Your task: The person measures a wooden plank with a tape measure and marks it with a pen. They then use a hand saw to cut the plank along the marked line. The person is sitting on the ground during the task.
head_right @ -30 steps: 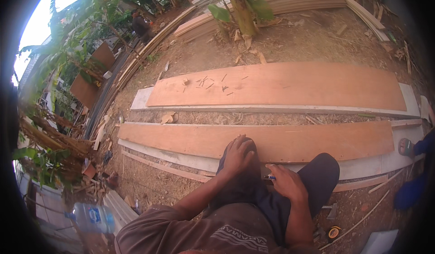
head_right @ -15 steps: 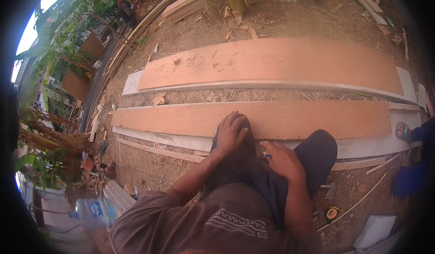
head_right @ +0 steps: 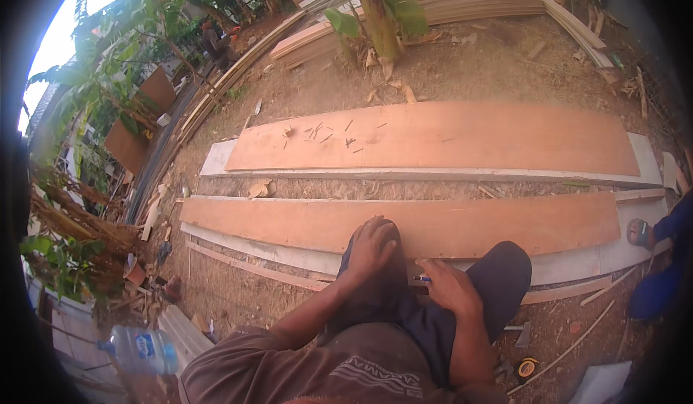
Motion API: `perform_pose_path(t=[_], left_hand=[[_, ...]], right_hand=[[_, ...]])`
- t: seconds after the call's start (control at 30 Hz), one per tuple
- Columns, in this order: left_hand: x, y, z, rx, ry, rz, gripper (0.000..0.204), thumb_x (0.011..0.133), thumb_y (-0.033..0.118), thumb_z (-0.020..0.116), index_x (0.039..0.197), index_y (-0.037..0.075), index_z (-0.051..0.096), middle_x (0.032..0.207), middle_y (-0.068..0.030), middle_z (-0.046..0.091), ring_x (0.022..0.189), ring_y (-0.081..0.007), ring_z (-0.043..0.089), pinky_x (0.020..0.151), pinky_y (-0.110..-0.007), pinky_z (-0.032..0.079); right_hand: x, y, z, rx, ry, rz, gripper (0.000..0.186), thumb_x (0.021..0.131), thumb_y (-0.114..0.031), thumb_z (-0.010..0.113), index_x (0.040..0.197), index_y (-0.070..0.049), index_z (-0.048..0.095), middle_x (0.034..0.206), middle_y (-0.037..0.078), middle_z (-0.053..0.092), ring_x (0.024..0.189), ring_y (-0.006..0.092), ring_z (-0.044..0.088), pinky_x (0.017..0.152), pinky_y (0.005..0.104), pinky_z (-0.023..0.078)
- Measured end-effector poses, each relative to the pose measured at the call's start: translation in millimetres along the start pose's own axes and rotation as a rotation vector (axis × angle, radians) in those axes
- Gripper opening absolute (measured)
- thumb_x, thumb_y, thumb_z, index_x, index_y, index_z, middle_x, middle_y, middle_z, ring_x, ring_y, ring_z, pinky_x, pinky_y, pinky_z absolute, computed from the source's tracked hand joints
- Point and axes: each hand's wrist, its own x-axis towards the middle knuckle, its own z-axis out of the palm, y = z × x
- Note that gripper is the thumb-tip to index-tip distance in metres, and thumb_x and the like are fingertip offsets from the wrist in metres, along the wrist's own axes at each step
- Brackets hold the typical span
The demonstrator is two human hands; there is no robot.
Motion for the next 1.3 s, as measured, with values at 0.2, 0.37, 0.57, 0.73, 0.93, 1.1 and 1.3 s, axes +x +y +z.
perform_pose_path(t=[0.2, 0.37, 0.57, 0.73, 0.93, 1.1, 1.3], left_hand=[[1, 0, 1, 0.003, -0.006, 0.001, 0.047, 0.094, 0.03, 0.064, 0.135, 0.007, 0.058, 0.15, -0.0206, 0.047, 0.145, -0.0367, 0.038, 0.12, -0.051, 0.027], [2, 1, -1, -0.016, -0.022, -0.017, 0.047, 0.094, 0.03, 0.063, 0.134, 0.007, 0.058, 0.149, -0.0193, 0.048, 0.145, -0.0366, 0.039, 0.12, -0.051, 0.027], [1, -2, 1, -0.034, 0.026, 0.01, 0.046, 0.09, 0.027, 0.068, 0.132, 0.008, 0.06, 0.144, -0.02, 0.052, 0.138, -0.0398, 0.044, 0.116, -0.053, 0.032], [2, -3, 2, -0.03, 0.016, 0.008, 0.046, 0.09, 0.027, 0.068, 0.131, 0.008, 0.06, 0.144, -0.0198, 0.052, 0.138, -0.0397, 0.044, 0.116, -0.053, 0.032], [2, -2, 1, -0.01, -0.021, -0.011, 0.046, 0.092, 0.028, 0.065, 0.133, 0.008, 0.058, 0.148, -0.0186, 0.049, 0.144, -0.0355, 0.04, 0.12, -0.05, 0.029], [2, -2, -1, -0.091, 0.046, -0.001, 0.049, 0.091, 0.025, 0.066, 0.135, 0.007, 0.057, 0.149, -0.0193, 0.048, 0.141, -0.0369, 0.043, 0.118, -0.049, 0.031], [-2, 2, -20, -0.404, 0.201, -0.15, 0.05, 0.09, 0.019, 0.068, 0.136, 0.003, 0.057, 0.145, -0.0245, 0.051, 0.138, -0.0414, 0.045, 0.114, -0.048, 0.038]], right_hand=[[4, 6, 6, -0.006, 0.01, -0.018, 0.038, 0.094, -0.007, 0.056, 0.131, -0.008, 0.059, 0.127, 0.02, 0.064, 0.118, 0.0385, 0.06, 0.096, 0.0476, 0.049], [7, 10, 7, 0.008, -0.001, 0.017, 0.039, 0.092, -0.006, 0.055, 0.13, -0.008, 0.06, 0.128, 0.021, 0.064, 0.118, 0.0385, 0.06, 0.096, 0.0473, 0.049], [7, 9, 7, -0.037, -0.025, -0.008, 0.037, 0.096, -0.01, 0.054, 0.133, -0.009, 0.058, 0.128, 0.02, 0.064, 0.117, 0.0386, 0.061, 0.096, 0.0481, 0.049], [8, 4, 4, -0.037, -0.052, 0.03, 0.037, 0.097, -0.012, 0.054, 0.134, -0.01, 0.058, 0.129, 0.02, 0.063, 0.119, 0.0383, 0.06, 0.096, 0.0478, 0.049], [9, 6, 4, -0.021, -0.068, 0.022, 0.037, 0.098, -0.011, 0.053, 0.134, -0.009, 0.058, 0.129, 0.02, 0.063, 0.119, 0.0384, 0.06, 0.096, 0.0478, 0.049], [10, 3, 4, -0.028, -0.066, 0.028, 0.037, 0.098, -0.011, 0.054, 0.134, -0.009, 0.058, 0.128, 0.02, 0.063, 0.119, 0.0389, 0.059, 0.096, 0.0482, 0.049], [15, -13, -11, 0.084, 0.064, 0.114, 0.035, 0.098, -0.021, 0.06, 0.131, -0.009, 0.059, 0.11, 0.019, 0.07, 0.108, 0.0398, 0.065, 0.089, 0.0477, 0.051]])
